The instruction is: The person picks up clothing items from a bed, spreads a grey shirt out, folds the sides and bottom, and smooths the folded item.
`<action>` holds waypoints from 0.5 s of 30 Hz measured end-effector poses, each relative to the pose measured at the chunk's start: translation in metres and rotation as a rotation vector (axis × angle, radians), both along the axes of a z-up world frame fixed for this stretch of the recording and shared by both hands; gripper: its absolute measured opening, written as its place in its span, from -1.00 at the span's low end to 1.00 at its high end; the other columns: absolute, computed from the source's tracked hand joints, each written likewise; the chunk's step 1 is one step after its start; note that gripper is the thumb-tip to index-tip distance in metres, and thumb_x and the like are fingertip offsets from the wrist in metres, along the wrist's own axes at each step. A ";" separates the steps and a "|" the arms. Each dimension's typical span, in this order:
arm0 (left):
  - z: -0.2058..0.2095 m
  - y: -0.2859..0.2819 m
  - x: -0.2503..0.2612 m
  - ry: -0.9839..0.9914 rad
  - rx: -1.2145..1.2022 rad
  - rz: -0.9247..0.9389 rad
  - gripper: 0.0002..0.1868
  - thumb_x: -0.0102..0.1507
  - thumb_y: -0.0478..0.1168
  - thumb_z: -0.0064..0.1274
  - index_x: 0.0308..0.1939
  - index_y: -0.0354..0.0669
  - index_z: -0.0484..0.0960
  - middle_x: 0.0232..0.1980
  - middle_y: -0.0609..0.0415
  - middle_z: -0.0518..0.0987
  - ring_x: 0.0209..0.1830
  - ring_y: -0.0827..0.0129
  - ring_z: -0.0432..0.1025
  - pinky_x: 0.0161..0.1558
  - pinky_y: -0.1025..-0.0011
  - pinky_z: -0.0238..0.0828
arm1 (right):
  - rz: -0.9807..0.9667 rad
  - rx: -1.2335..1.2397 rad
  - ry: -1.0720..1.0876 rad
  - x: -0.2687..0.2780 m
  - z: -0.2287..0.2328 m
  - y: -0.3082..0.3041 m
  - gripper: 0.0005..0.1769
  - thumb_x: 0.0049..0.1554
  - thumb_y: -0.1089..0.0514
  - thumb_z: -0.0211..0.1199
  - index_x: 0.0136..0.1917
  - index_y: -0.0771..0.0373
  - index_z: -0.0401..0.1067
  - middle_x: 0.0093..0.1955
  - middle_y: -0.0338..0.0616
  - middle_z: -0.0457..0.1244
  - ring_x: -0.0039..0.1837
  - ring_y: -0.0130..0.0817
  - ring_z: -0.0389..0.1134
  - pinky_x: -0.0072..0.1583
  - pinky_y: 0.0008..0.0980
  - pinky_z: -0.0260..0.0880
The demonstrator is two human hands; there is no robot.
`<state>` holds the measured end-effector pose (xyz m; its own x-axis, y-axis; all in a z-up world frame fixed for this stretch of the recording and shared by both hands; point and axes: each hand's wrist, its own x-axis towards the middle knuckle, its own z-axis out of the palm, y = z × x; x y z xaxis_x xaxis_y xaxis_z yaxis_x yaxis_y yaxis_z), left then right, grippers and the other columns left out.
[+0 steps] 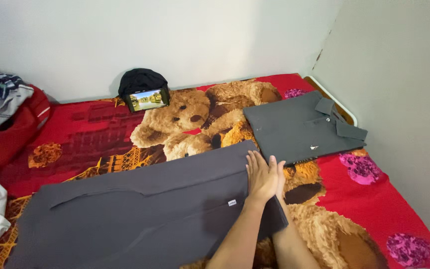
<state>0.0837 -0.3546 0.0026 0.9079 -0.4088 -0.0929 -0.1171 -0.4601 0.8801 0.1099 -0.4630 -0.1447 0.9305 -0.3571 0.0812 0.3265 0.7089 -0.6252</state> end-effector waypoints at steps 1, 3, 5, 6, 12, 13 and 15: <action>-0.001 0.002 0.001 0.013 -0.037 0.005 -0.10 0.42 0.24 -0.57 0.58 -0.44 -0.27 0.68 -0.29 -0.38 0.71 0.03 -0.51 0.59 0.14 -0.59 | 0.002 0.001 0.002 0.001 0.000 0.002 0.02 0.27 -0.47 -0.28 0.60 0.43 -0.05 0.65 0.15 -0.05 0.64 0.05 -0.03 0.57 -0.03 -0.05; -0.001 0.008 0.004 0.029 -0.072 0.015 -0.12 0.42 0.22 -0.61 0.58 -0.43 -0.28 0.69 -0.27 -0.38 0.71 0.05 -0.51 0.59 0.15 -0.59 | -0.110 -0.063 0.038 0.003 0.012 0.015 -0.02 0.26 -0.43 -0.27 0.61 0.38 -0.09 0.63 0.18 -0.06 0.63 0.09 -0.05 0.57 0.02 -0.04; 0.003 0.016 0.013 0.004 -0.127 -0.014 -0.12 0.43 0.24 -0.71 0.59 -0.41 -0.29 0.68 -0.28 -0.38 0.70 0.03 -0.53 0.59 0.16 -0.61 | -0.025 0.004 0.022 0.000 0.036 0.031 0.01 0.28 -0.45 -0.33 0.60 0.45 -0.06 0.64 0.17 -0.04 0.64 0.06 -0.04 0.57 -0.02 -0.04; 0.005 0.023 0.016 0.005 -0.125 -0.005 -0.12 0.43 0.24 -0.71 0.59 -0.41 -0.29 0.68 -0.28 -0.38 0.70 0.03 -0.53 0.59 0.16 -0.61 | 0.054 0.068 0.002 -0.001 0.052 0.041 0.04 0.30 -0.47 -0.38 0.58 0.52 -0.03 0.64 0.17 -0.02 0.64 0.04 -0.03 0.57 -0.05 -0.04; 0.043 0.085 0.033 -0.089 -0.514 0.023 -0.04 0.40 0.36 -0.70 0.60 -0.36 -0.20 0.71 -0.21 -0.31 0.72 0.07 -0.47 0.59 0.23 -0.57 | 0.117 -0.256 -0.063 0.003 0.155 0.118 0.07 0.28 -0.50 -0.45 0.62 0.47 -0.05 0.67 0.11 -0.04 0.68 -0.09 -0.06 0.61 -0.21 -0.14; 0.051 0.100 0.036 -0.108 -0.616 0.031 -0.03 0.39 0.38 -0.70 0.61 -0.36 -0.17 0.71 -0.19 -0.28 0.72 0.10 -0.45 0.59 0.25 -0.54 | 0.124 -0.256 -0.066 0.006 0.170 0.134 0.07 0.28 -0.50 -0.45 0.62 0.47 -0.05 0.67 0.11 -0.04 0.68 -0.09 -0.06 0.61 -0.21 -0.14; 0.065 0.137 0.042 -0.129 -0.716 0.050 -0.01 0.39 0.40 -0.70 0.61 -0.37 -0.13 0.72 -0.17 -0.25 0.73 0.13 -0.42 0.59 0.27 -0.52 | 0.085 -0.413 -0.031 0.013 0.194 0.176 0.07 0.25 -0.51 -0.47 0.64 0.40 -0.06 0.70 0.01 -0.08 0.70 -0.21 -0.12 0.61 -0.26 -0.22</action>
